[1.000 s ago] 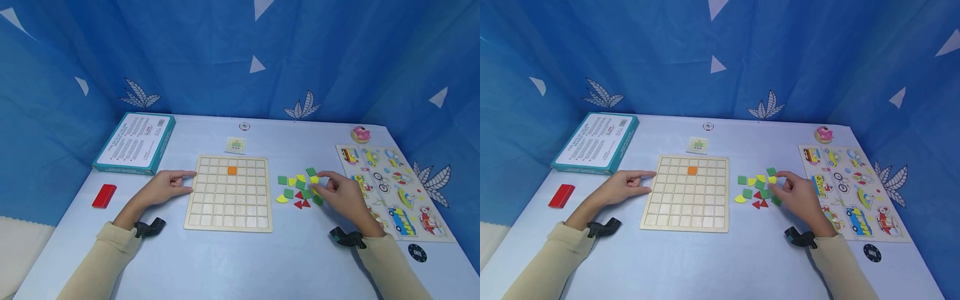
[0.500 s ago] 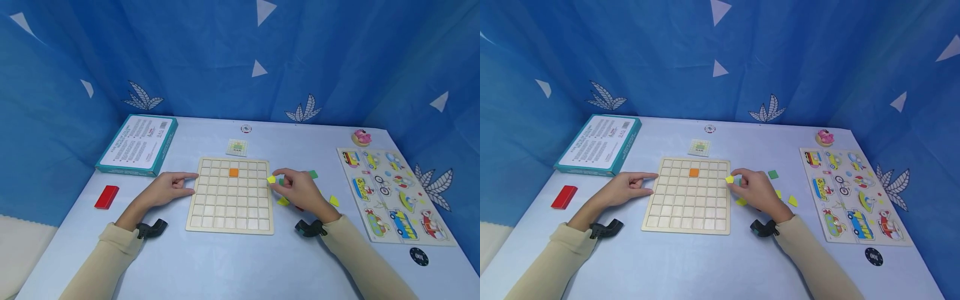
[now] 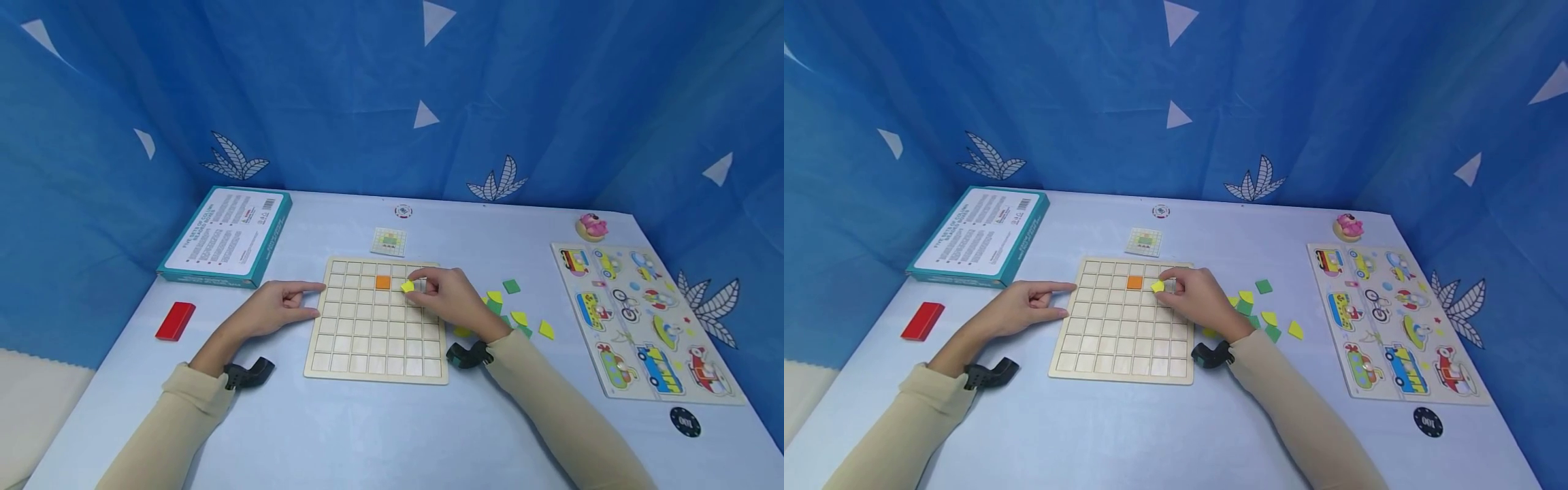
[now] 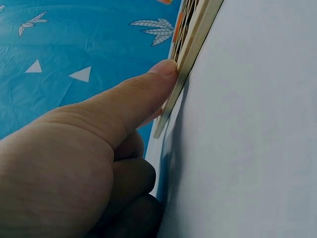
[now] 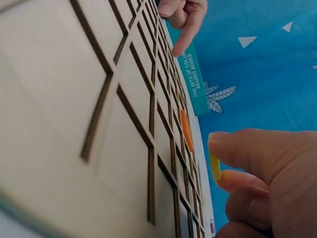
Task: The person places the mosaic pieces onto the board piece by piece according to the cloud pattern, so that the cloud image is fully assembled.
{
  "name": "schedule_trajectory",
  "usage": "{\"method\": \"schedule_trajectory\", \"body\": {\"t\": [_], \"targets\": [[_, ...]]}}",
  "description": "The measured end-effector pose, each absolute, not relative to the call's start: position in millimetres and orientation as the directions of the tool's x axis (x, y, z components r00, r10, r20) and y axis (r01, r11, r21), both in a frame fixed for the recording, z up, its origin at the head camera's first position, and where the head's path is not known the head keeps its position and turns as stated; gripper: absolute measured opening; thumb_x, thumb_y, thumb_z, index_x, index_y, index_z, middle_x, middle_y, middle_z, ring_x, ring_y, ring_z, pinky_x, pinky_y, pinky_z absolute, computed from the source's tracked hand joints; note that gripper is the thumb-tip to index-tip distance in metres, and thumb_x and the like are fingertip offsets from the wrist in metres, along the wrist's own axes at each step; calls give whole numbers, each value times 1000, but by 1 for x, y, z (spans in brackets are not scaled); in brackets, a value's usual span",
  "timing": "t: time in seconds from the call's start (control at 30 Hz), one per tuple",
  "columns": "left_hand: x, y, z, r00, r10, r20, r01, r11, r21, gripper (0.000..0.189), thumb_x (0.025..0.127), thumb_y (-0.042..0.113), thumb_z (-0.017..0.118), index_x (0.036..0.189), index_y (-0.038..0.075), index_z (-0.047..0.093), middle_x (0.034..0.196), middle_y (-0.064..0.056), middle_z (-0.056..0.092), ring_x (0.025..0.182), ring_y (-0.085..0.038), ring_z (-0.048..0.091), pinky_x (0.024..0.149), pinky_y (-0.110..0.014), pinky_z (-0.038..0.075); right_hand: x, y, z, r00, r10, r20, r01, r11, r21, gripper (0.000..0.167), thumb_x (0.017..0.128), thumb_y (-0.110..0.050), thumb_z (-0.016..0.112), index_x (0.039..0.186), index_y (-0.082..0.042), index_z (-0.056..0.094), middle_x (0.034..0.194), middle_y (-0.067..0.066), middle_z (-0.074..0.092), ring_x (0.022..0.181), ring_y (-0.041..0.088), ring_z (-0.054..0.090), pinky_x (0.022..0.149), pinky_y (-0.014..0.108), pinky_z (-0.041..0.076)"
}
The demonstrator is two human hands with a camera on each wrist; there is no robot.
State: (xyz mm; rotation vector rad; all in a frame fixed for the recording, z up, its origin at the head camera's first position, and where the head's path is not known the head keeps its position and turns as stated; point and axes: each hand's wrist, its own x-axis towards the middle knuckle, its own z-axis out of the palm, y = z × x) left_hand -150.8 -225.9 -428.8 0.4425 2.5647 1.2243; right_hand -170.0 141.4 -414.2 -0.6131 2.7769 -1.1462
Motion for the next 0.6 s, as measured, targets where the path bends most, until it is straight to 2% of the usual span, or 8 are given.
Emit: {"method": "schedule_trajectory", "body": {"t": [0.4,0.6], "targets": [[-151,-223,-430,-923,363,-127,137,618,774,54,89,32,82,138,18,66,60,4,38,57,-16,38,76,-33,42,-187,130,-424,-900,-432,55,-348,636,-688,30,92,-33,77,117,-16,74,58,-3,45,49,16,42,51,30,30],[-152,-226,-430,-925,358,-127,134,620,773,53,89,33,82,138,18,66,60,4,37,56,-16,37,77,-33,42,-189,129,-422,-883,-467,51,-382,649,-658,29,96,-29,72,124,-21,73,58,-4,42,49,16,41,52,30,30]]}}
